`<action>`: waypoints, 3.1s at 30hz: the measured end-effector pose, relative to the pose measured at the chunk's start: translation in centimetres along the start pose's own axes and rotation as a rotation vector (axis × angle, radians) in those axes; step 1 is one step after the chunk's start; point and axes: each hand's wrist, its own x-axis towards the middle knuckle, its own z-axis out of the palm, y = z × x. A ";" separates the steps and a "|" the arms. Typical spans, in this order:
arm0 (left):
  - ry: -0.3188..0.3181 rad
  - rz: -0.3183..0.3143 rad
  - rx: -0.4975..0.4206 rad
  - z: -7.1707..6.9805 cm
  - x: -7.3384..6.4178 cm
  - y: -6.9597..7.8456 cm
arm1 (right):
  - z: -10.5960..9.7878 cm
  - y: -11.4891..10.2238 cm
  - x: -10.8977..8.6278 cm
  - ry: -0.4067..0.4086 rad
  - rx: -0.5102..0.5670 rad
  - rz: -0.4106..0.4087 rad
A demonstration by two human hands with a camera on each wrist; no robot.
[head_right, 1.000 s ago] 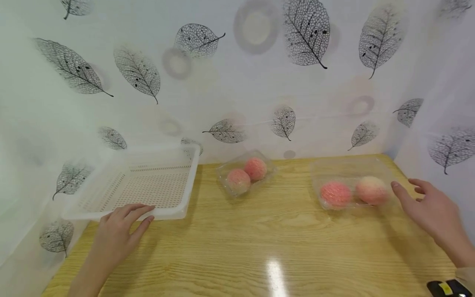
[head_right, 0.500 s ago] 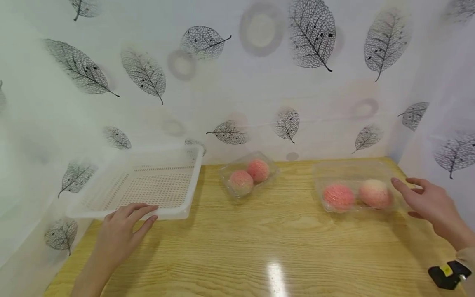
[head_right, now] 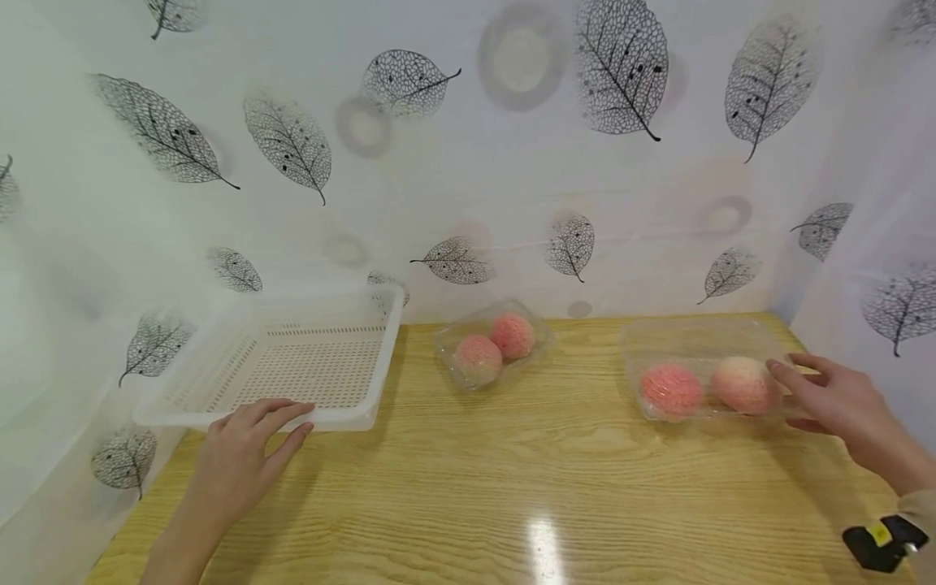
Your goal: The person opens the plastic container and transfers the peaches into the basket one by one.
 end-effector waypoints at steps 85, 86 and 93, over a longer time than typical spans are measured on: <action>-0.753 -0.431 -1.069 9.8 5.3 22.2 | 8.7 -10.3 -10.5 0.212 -0.380 -1.254; -0.751 -0.441 -1.070 9.9 5.3 22.3 | 8.8 -10.4 -10.5 0.204 -0.377 -1.273; -0.756 -0.508 -1.099 10.5 5.7 23.3 | 10.0 -10.5 -10.4 0.244 -0.390 -1.363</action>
